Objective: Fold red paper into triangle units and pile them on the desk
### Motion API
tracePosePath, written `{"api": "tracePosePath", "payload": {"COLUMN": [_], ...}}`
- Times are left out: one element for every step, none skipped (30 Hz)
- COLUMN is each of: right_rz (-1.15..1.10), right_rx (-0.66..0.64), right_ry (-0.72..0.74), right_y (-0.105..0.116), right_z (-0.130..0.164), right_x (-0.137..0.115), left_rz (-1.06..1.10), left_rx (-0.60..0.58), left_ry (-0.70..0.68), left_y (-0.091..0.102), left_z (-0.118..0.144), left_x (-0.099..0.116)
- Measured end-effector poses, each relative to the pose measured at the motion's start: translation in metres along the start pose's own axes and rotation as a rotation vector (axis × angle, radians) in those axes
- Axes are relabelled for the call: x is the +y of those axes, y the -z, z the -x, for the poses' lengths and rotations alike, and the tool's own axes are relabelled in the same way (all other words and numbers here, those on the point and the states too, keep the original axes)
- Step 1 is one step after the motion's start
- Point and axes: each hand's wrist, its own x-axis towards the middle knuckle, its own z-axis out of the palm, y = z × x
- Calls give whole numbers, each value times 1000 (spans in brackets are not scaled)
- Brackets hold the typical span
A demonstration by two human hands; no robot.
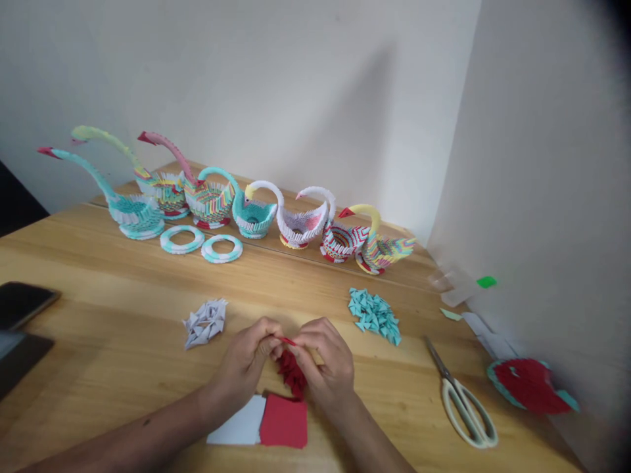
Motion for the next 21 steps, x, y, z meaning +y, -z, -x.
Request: {"api": "tracePosePath", "payload": {"right_rz": [1, 2, 2, 3, 3, 2, -2, -10, -21, -33, -43, -47, -46, -38, -27, -14, -1, 11, 23, 35, 48], "right_rx": [-2, -7, -15, -24, -33, -39, -41, -40, -37, -32, -25, -17, -10, -2, 7, 16, 24, 31, 36, 40, 44], "right_ry": [-4, -9, -14, -20, -26, -31, -37, -44, -55, -69, -86, -101, -114, -122, -122, -116, -106, -90, -70, -48, -22], "right_y": [0, 0, 1, 1, 1, 1, 1, 1, 1, 0, 0, -1, -1, -1, -2, -2, -2, -2, -1, -1, -1], "right_z": [0, 0, 0, 0, 0, 0, 0, 0, 0, 0, 0, 1, 1, 1, 1, 1, 1, 0, 0, 0, 0], "right_x": [0, -1, -1, -2, -2, -2, -2, -2, -2, -2, -1, -1, 0, 1, 2, 3, 3, 4, 5, 6, 7], "left_rz": [4, 8, 12, 18, 25, 37, 55, 83, 124, 180, 250, 331, 417, 503, 586, 664, 734, 793, 839, 875, 901], "left_rx": [0, -1, -2, -4, -5, -8, -12, -18, -25, -34, -49, -70, -100, -134, -167, -193, -209, -216, -218, -215, -212], "left_ry": [9, 14, 17, 19, 22, 25, 34, 47, 64, 86, 114, 149, 188, 230, 273, 315, 352, 383, 408, 429, 443], "left_y": [0, 0, 0, 0, 0, -1, -1, -2, -2, -3, -4, -4, -5, -5, -5, -5, -5, -5, -4, -4, -3], "left_z": [0, 0, 0, 0, 0, 0, 0, 0, -1, -1, -2, -3, -4, -5, -6, -7, -8, -8, -9, -9, -9], "left_x": [1, 1, 1, 1, 1, 1, 1, 1, 0, -1, -2, -3, -4, -5, -6, -7, -8, -8, -8, -8, -8]}}
